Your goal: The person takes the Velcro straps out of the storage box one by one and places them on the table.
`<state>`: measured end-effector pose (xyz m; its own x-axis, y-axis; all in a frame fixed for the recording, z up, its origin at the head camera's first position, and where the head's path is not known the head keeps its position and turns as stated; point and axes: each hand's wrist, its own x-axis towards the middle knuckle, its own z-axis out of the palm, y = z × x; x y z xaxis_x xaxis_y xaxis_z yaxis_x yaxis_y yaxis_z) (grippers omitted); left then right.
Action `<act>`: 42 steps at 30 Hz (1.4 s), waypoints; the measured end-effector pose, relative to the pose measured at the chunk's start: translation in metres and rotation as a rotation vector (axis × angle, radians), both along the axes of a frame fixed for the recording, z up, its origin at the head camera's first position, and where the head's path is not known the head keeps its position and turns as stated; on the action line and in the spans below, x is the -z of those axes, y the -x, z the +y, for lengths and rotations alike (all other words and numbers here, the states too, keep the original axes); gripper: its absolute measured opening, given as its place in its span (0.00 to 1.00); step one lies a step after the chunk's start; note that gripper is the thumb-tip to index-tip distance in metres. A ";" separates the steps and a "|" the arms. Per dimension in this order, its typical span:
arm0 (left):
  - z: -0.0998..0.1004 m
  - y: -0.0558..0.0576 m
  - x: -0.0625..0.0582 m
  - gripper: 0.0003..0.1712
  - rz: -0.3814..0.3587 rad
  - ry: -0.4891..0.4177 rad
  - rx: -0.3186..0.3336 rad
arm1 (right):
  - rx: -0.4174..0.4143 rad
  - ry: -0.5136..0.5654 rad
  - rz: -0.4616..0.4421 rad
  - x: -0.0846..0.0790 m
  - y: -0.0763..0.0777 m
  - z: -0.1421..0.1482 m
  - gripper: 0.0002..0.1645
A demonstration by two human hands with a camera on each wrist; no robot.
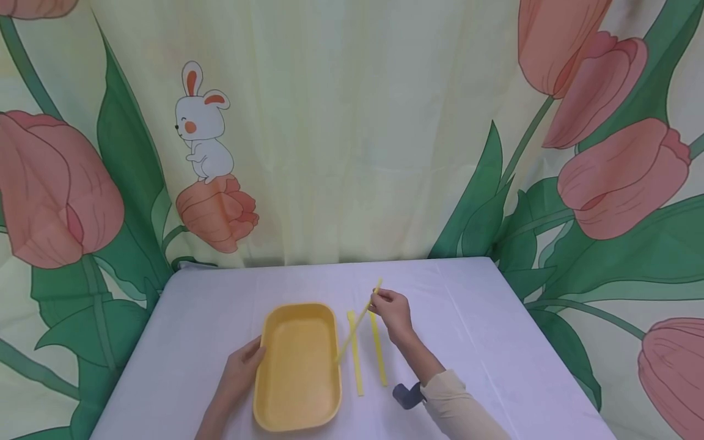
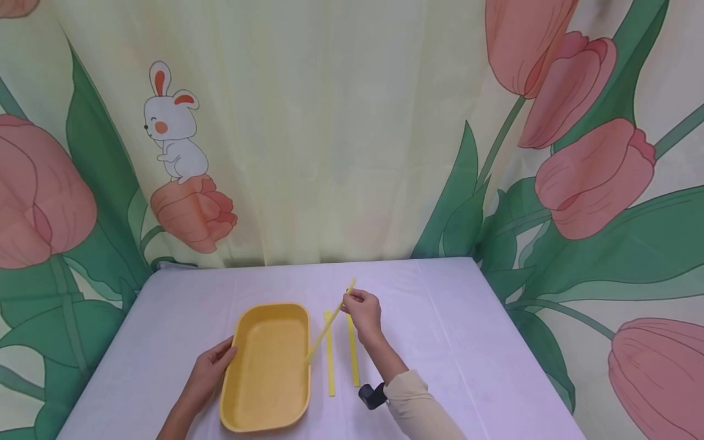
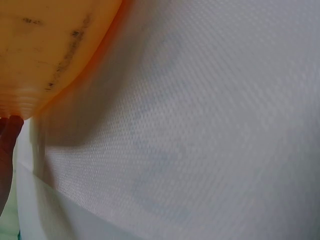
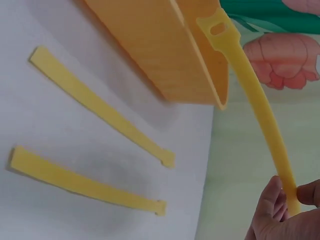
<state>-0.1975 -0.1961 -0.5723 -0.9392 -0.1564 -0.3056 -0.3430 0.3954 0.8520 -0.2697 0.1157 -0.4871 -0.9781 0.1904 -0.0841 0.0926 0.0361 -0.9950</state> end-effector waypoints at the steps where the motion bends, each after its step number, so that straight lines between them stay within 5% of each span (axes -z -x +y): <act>1: 0.000 0.000 0.000 0.37 0.004 -0.005 0.001 | 0.009 -0.001 -0.017 0.002 0.000 0.002 0.19; 14: 0.001 0.001 0.001 0.37 0.002 0.000 -0.006 | 0.101 -0.027 -0.105 0.023 -0.003 0.029 0.23; 26: -0.002 0.000 0.001 0.36 0.031 -0.012 0.022 | 0.164 0.133 -0.222 0.042 -0.009 0.058 0.25; 35: -0.003 0.000 0.003 0.37 0.013 -0.003 0.014 | 0.240 0.282 -0.287 0.049 -0.015 0.071 0.13; 42: -0.002 0.000 0.006 0.38 0.005 -0.001 0.015 | 0.276 0.379 -0.320 0.050 -0.018 0.079 0.18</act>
<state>-0.1977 -0.1984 -0.5780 -0.9430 -0.1423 -0.3008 -0.3328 0.3999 0.8540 -0.2518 0.1947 -0.5376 -0.8107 0.3341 -0.4808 0.3472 -0.3867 -0.8543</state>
